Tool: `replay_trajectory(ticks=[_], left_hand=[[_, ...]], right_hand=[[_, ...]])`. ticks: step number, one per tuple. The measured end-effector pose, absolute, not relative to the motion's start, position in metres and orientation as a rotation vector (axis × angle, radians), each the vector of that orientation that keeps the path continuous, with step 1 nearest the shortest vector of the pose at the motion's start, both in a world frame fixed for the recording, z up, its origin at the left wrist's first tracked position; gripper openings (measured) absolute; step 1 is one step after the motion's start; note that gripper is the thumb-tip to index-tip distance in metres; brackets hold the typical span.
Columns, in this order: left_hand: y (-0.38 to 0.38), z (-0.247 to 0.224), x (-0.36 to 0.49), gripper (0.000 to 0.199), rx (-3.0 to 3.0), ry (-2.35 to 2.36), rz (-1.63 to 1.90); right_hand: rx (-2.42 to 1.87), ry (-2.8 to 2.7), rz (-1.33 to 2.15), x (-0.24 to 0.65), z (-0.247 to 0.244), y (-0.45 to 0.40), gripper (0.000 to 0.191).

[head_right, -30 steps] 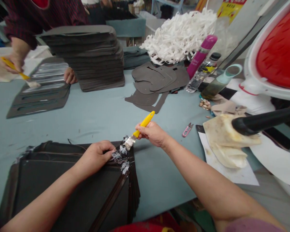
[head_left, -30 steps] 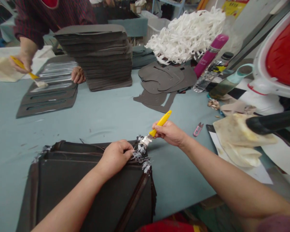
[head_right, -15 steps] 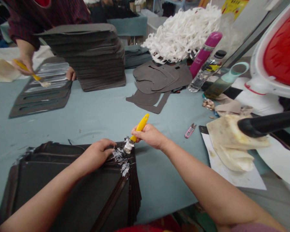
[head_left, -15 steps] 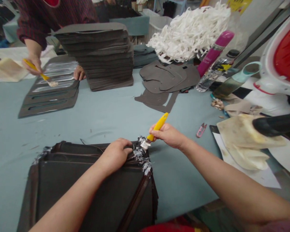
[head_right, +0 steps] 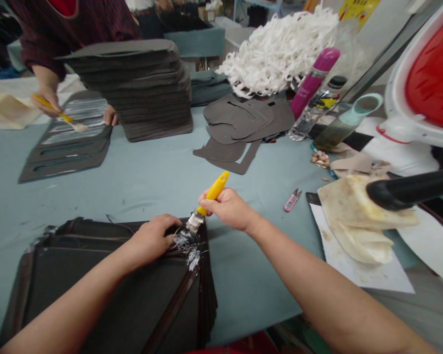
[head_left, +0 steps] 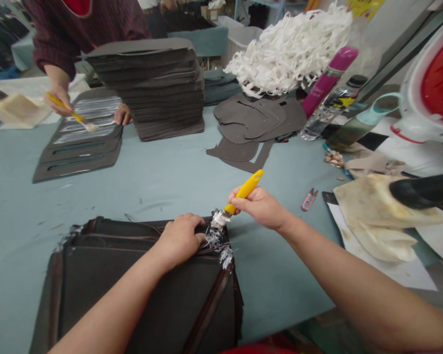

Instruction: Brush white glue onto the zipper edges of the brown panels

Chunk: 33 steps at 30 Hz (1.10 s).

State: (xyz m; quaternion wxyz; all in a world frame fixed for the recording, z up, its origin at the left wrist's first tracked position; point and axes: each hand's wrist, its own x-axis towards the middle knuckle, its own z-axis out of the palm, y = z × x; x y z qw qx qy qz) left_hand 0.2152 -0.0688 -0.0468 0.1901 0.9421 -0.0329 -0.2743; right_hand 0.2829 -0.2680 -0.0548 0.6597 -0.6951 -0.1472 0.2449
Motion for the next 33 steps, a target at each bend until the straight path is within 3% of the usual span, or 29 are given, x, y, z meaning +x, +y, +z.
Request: replay_trajectory(ticks=[7, 15, 21, 28, 33], left_hand=[[-0.07, -0.048, 0.206, 0.008, 2.607, -0.028, -0.611], [-0.067, -0.046, 0.196, 0.015, 2.441, -0.062, -0.435], [-0.069, -0.043, 0.193, 0.013, 2.445, 0.025, -0.395], [-0.049, -0.02, 0.193, 0.022, 2.235, -0.077, -0.684], [-0.05, -0.02, 0.211, 0.02, 2.433, -0.053, -0.876]], right_hand=[[-1.575, -0.137, 0.372, 0.29, -0.068, -0.274, 0.016], [-1.35, -0.184, 0.711, 0.281, -0.07, -0.268, 0.026], [-1.209, -0.228, 0.729, 0.274, -0.05, -0.267, 0.025], [-1.288, -0.163, 0.505, 0.286, -0.031, -0.278, 0.028], [-1.461, -0.218, 0.661, 0.281, -0.056, -0.266, 0.019]])
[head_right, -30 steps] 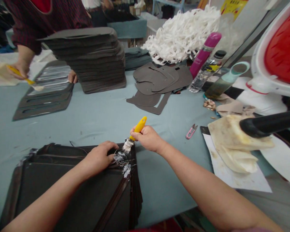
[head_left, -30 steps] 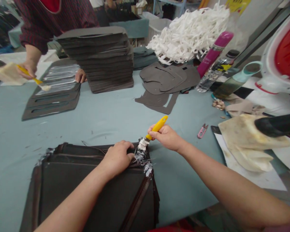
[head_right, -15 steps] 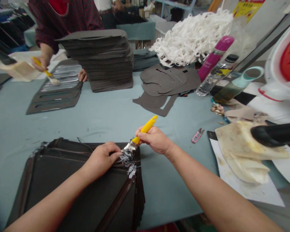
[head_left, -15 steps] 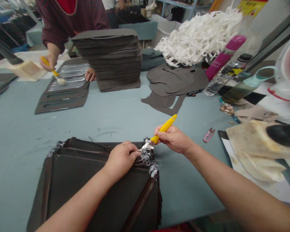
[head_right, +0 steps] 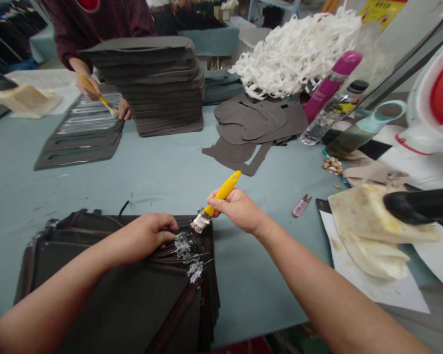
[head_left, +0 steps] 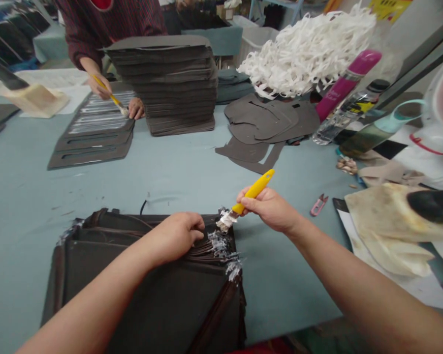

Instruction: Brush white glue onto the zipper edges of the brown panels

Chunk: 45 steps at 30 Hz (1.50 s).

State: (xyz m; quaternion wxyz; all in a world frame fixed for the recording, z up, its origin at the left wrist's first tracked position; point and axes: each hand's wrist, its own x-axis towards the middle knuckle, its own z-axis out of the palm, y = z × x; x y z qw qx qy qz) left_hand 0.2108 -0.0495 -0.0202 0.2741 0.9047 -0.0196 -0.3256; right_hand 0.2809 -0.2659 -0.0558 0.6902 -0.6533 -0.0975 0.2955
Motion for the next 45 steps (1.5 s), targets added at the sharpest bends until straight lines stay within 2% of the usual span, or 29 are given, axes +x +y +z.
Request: replay_trajectory(ticks=[3, 5, 14, 18, 26, 37, 41, 45], left_hand=[[-0.059, -0.031, 0.217, 0.039, 2.597, -0.188, -0.872], [-0.063, -0.038, 0.217, 0.044, 2.646, -0.246, -0.919], [-0.061, -0.045, 0.218, 0.034, 2.676, -0.169, -1.015], [-0.06, -0.052, 0.224, 0.032, 2.646, -0.13, -1.032], [-0.064, -0.056, 0.223, 0.011, 2.659, -0.135, -0.874], [-0.061, -0.05, 0.197, 0.018, 2.578, -0.012, -0.595], [-0.063, -0.051, 0.199, 0.018, 2.563, -0.001, -0.606], [-0.062, -0.053, 0.205, 0.018, 2.55, -0.24, -0.653]], right_hand=[[-1.577, -0.28, 0.695, 0.276, -0.073, -0.256, 0.015], [-1.656, -0.321, 0.639, 0.277, -0.079, -0.251, 0.013], [-1.739, -0.303, 0.363, 0.284, -0.054, -0.254, 0.015], [-1.718, -0.245, 0.348, 0.283, -0.053, -0.261, 0.015], [-1.66, -0.176, 0.381, 0.28, -0.064, -0.271, 0.019], [-1.337, -0.374, 0.763, 0.275, -0.065, -0.263, 0.014], [-1.299, -0.378, 0.71, 0.28, -0.049, -0.275, 0.014], [-1.355, -0.204, 0.535, 0.287, -0.052, -0.283, 0.019]])
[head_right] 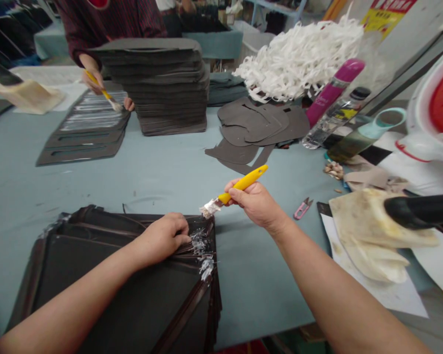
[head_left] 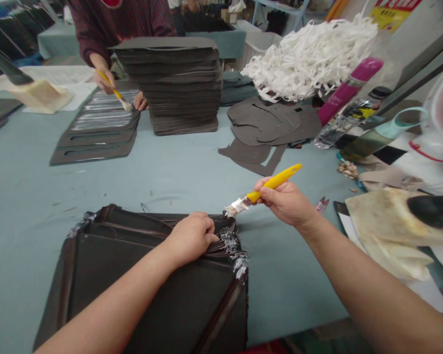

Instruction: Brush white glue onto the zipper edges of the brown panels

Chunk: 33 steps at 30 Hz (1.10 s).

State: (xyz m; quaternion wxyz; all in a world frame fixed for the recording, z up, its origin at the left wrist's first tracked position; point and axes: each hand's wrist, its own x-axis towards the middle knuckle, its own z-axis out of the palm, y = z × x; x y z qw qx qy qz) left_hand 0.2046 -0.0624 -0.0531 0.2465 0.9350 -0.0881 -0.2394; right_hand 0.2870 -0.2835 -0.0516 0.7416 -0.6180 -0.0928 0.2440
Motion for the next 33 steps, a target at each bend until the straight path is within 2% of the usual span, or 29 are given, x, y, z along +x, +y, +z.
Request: replay_trajectory(ticks=[5, 9, 14, 17, 24, 33], left_hand=[[-0.06, -0.058, 0.212, 0.015, 2.482, -0.368, -0.733], [-0.061, -0.057, 0.215, 0.013, 2.487, -0.359, -0.763], [-0.064, -0.052, 0.215, 0.013, 2.519, -0.35, -0.72], [-0.065, -0.053, 0.21, 0.006, 2.51, -0.254, -0.659], [-0.062, -0.064, 0.202, 0.006, 2.354, -0.038, -0.515], [-0.06, -0.064, 0.207, 0.008, 2.226, -0.066, -0.56]], right_hand=[[-1.625, -0.238, 0.603, 0.282, -0.082, -0.277, 0.015], [-1.747, -0.269, 0.515, 0.281, -0.095, -0.273, 0.014], [-1.742, -0.199, 0.332, 0.289, -0.085, -0.284, 0.016], [-1.631, -0.146, 0.293, 0.29, -0.08, -0.289, 0.017], [-1.41, -0.173, 0.671, 0.279, -0.088, -0.276, 0.022], [-1.467, -0.418, 0.679, 0.275, -0.042, -0.289, 0.009]])
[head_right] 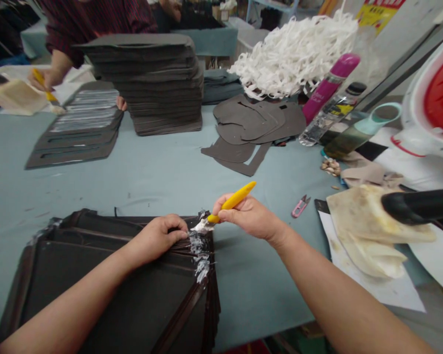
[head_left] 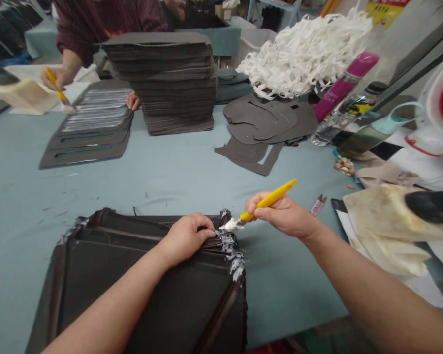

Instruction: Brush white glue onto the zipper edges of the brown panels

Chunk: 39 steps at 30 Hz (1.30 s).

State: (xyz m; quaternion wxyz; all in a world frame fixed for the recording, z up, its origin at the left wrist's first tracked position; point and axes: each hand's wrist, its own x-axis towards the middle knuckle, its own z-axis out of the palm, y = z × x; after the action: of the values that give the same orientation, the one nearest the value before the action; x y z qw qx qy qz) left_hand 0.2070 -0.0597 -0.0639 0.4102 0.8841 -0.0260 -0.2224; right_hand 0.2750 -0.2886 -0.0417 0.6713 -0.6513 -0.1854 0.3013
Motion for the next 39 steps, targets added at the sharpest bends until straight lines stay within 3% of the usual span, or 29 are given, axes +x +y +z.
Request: replay_trajectory(ticks=[4, 12, 18, 24, 29, 39], left_hand=[[-0.059, -0.071, 0.212, 0.004, 2.249, -0.051, -0.591], [-0.057, -0.078, 0.218, 0.006, 2.211, -0.083, -0.688], [-0.058, -0.078, 0.215, 0.003, 2.272, -0.12, -0.596], [-0.059, -0.08, 0.214, 0.003, 2.285, -0.1, -0.559], [-0.059, -0.081, 0.212, 0.005, 2.251, -0.13, -0.467], [-0.067, -0.076, 0.207, 0.009, 2.266, 0.159, -0.43]], right_hand=[[-1.48, -0.285, 0.532, 0.288, -0.055, -0.284, 0.012], [-1.733, -0.342, 0.588, 0.295, -0.098, -0.256, 0.013], [-1.798, -0.302, 0.319, 0.295, -0.076, -0.269, 0.012], [-1.765, -0.395, 0.503, 0.282, -0.082, -0.269, 0.011], [-1.734, -0.24, 0.296, 0.295, -0.09, -0.277, 0.013], [-1.424, -0.299, 0.709, 0.291, -0.083, -0.266, 0.014]])
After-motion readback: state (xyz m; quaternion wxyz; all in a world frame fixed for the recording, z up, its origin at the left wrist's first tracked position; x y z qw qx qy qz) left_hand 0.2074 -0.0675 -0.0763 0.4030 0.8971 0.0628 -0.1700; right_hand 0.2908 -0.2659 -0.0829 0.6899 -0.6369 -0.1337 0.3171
